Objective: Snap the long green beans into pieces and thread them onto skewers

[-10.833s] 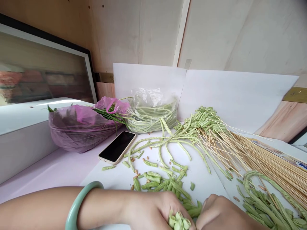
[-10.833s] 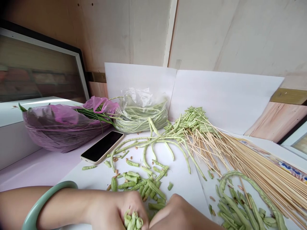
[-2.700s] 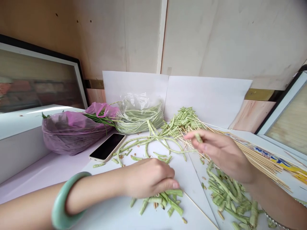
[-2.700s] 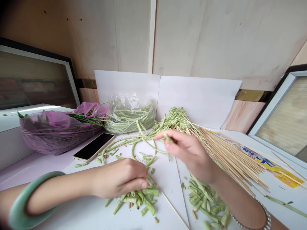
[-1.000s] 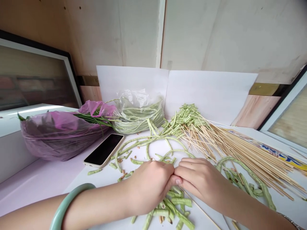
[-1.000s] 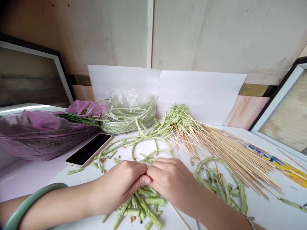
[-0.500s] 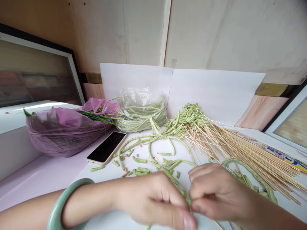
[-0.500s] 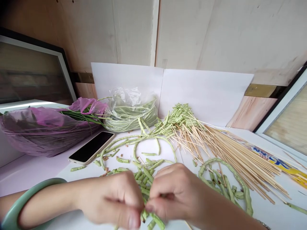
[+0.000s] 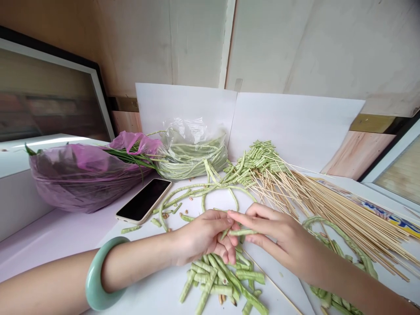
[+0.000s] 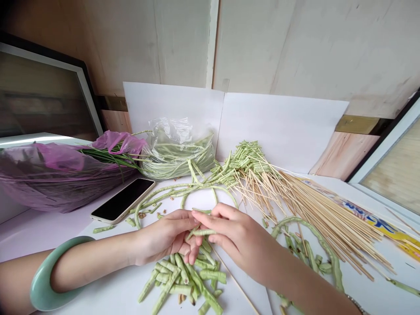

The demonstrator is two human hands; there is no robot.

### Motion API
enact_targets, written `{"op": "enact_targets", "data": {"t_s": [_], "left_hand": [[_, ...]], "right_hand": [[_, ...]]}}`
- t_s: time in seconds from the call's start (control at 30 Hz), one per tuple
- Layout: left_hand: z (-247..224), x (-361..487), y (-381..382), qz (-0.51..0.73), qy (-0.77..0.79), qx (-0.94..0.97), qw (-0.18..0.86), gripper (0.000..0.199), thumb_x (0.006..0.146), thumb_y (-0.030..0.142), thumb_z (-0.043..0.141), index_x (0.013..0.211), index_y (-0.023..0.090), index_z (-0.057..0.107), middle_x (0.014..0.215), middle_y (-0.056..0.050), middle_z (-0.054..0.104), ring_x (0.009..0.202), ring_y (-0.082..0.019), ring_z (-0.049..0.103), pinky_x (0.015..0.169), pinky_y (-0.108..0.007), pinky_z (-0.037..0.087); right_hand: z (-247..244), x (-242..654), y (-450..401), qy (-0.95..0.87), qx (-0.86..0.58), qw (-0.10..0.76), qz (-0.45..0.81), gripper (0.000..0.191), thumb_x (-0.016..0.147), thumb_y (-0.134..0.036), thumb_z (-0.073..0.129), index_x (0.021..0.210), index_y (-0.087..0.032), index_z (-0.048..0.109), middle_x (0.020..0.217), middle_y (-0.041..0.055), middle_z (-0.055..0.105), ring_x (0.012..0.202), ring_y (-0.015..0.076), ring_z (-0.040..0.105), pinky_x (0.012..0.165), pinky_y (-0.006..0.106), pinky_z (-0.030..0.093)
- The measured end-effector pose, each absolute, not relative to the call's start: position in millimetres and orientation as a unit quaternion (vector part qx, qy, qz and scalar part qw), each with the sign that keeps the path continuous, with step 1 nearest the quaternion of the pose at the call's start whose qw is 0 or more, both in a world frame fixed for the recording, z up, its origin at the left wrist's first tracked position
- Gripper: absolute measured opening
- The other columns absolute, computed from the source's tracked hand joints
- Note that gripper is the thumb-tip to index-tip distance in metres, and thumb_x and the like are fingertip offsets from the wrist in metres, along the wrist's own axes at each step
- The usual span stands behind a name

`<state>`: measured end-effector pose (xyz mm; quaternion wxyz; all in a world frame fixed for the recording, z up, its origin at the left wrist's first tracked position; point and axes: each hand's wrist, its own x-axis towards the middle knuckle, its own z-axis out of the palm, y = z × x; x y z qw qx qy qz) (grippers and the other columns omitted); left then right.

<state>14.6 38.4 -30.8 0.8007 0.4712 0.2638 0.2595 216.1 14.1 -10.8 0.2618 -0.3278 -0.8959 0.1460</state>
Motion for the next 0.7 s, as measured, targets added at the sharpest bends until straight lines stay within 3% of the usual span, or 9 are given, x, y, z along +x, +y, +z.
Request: {"op": "enact_targets", "data": {"t_s": [0.13, 0.27, 0.37, 0.5, 0.63, 0.7], "left_hand": [[-31, 14, 38, 0.202, 0.231, 0.520, 0.797, 0.045, 0.076, 0.057, 0.064, 0.078, 0.012, 0.056, 0.061, 0.000, 0.057, 0.047, -0.010, 0.058, 0.050, -0.022, 0.044], [-28, 11, 34, 0.157, 0.234, 0.617, 0.735, 0.048, 0.078, 0.063, 0.060, 0.080, 0.016, 0.048, 0.062, 0.006, 0.048, 0.045, -0.006, 0.048, 0.044, -0.018, 0.034], [-24, 8, 28, 0.153, 0.263, 0.726, 0.617, 0.034, 0.087, 0.051, 0.053, 0.086, 0.017, 0.048, 0.061, 0.007, 0.042, 0.050, -0.007, 0.043, 0.048, -0.019, 0.035], [-19, 6, 22, 0.193, 0.255, 0.808, 0.495, 0.019, 0.092, 0.030, 0.050, 0.081, 0.015, 0.054, 0.071, 0.003, 0.048, 0.067, -0.009, 0.044, 0.064, -0.019, 0.037], [-12, 5, 22, 0.156, 0.232, 0.803, 0.526, 0.034, 0.092, 0.040, 0.048, 0.069, 0.015, 0.051, 0.063, 0.004, 0.044, 0.059, -0.009, 0.038, 0.056, -0.018, 0.033], [-7, 5, 23, 0.133, 0.208, 0.812, 0.528, 0.035, 0.091, 0.041, 0.049, 0.065, 0.016, 0.048, 0.060, 0.004, 0.041, 0.057, -0.009, 0.036, 0.054, -0.019, 0.032]], "right_hand": [[-14, 210, 11, -0.864, -0.379, 0.287, 0.164, 0.052, 0.080, -0.003, 0.060, 0.121, -0.034, 0.056, 0.086, -0.0056, 0.060, 0.078, 0.0118, 0.058, 0.074, 0.020, 0.047], [-17, 205, 7, -0.842, -0.421, 0.284, 0.183, 0.039, 0.070, 0.001, 0.064, 0.093, -0.029, 0.053, 0.078, -0.0088, 0.058, 0.070, 0.0099, 0.056, 0.065, 0.017, 0.045], [-21, 204, 5, -0.846, -0.426, 0.286, 0.147, 0.030, 0.071, -0.004, 0.063, 0.081, -0.025, 0.046, 0.072, -0.0076, 0.049, 0.063, 0.0108, 0.049, 0.055, 0.019, 0.041], [-20, 205, 5, -0.882, -0.380, 0.257, 0.105, 0.025, 0.080, -0.010, 0.062, 0.070, -0.023, 0.043, 0.068, -0.0057, 0.046, 0.058, 0.0111, 0.045, 0.051, 0.022, 0.035], [-10, 206, 1, -0.932, -0.284, 0.222, 0.033, 0.034, 0.098, -0.027, 0.047, 0.065, -0.020, 0.050, 0.062, -0.0038, 0.045, 0.053, 0.0107, 0.044, 0.049, 0.023, 0.034], [-6, 204, -4, -0.949, -0.231, 0.213, -0.022, 0.043, 0.102, -0.027, 0.036, 0.065, -0.019, 0.054, 0.058, -0.0025, 0.047, 0.052, 0.0116, 0.044, 0.050, 0.025, 0.034]]}}
